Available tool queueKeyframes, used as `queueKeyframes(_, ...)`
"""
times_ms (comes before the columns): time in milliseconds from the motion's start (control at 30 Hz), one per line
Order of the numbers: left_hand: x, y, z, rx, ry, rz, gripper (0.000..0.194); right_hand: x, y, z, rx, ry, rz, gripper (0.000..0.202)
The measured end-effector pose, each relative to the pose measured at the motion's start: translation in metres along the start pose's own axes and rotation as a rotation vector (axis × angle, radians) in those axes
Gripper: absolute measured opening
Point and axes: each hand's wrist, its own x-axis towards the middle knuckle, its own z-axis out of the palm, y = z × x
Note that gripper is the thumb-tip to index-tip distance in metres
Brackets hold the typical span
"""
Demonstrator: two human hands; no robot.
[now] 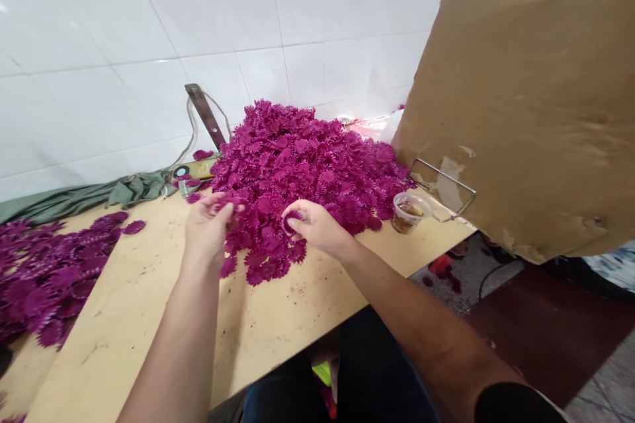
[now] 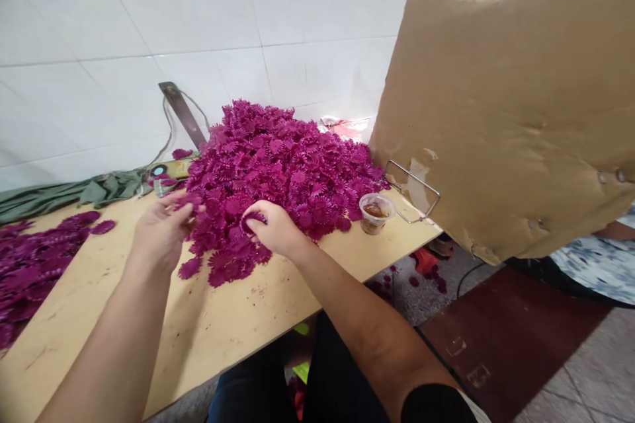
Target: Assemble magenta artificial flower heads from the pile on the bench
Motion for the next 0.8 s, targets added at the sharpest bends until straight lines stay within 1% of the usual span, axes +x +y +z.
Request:
queueKeyframes(33, -0.002, -0.005, -0.001, 0.062, -0.046, -0.002, 0.020, 0.004, 0.002, 0.000, 0.039, 0.020, 0.016, 0.008)
queueKeyframes(100, -0.005, -0.014, -0.003, 0.227, -0.090, 0.038, 0.025, 0.012, 0.007, 0.001, 0.000, 0.087, -0.024, 0.006)
queueKeyframes(167, -0.009, -0.021, -0.005, 0.429, -0.057, 0.179, 0.030, 0.017, 0.012, 0.003, -0.122, 0.165, -0.070, 0.013)
queueKeyframes(233, -0.015, -0.024, -0.006, 0.580, -0.032, 0.359, 0.033, 0.019, 0.016, 0.006, -0.204, 0.228, -0.042, 0.021)
queueKeyframes(267, -0.019, -0.024, -0.005, 0.619, -0.059, 0.430, 0.032, 0.020, 0.017, 0.007, -0.227, 0.246, -0.016, 0.023)
queueKeyframes(300, -0.024, -0.024, -0.003, 0.635, -0.114, 0.476, 0.031, 0.021, 0.018, 0.009, -0.244, 0.257, 0.004, 0.025)
queueKeyframes(333, -0.029, -0.024, -0.001, 0.633, -0.187, 0.494, 0.029, 0.022, 0.018, 0.010, -0.261, 0.263, 0.006, 0.026)
queueKeyframes(400, -0.037, -0.024, 0.006, 0.609, -0.314, 0.468, 0.028, 0.023, 0.018, 0.013, -0.301, 0.254, -0.036, 0.027)
queueKeyframes(433, -0.040, -0.024, 0.009, 0.598, -0.344, 0.436, 0.028, 0.023, 0.017, 0.013, -0.310, 0.240, -0.061, 0.028)
queueKeyframes(533, -0.042, -0.026, 0.017, 0.544, -0.334, 0.309, 0.024, 0.020, 0.014, 0.014, -0.247, 0.143, -0.070, 0.028)
queueKeyframes(633, -0.037, -0.028, 0.022, 0.356, -0.266, 0.146, 0.015, 0.014, 0.010, 0.015, -0.161, 0.040, -0.076, 0.022)
queueKeyframes(700, -0.033, -0.028, 0.025, 0.171, -0.207, 0.031, 0.015, 0.009, 0.007, 0.017, -0.157, 0.015, -0.119, 0.014)
queueKeyframes(733, -0.029, -0.026, 0.025, 0.092, -0.165, -0.012, 0.016, 0.005, 0.006, 0.019, -0.168, 0.002, -0.133, 0.012)
queueKeyframes(800, -0.020, -0.019, 0.023, -0.010, -0.025, -0.062, 0.015, -0.002, 0.004, 0.023, -0.189, -0.051, -0.131, 0.008)
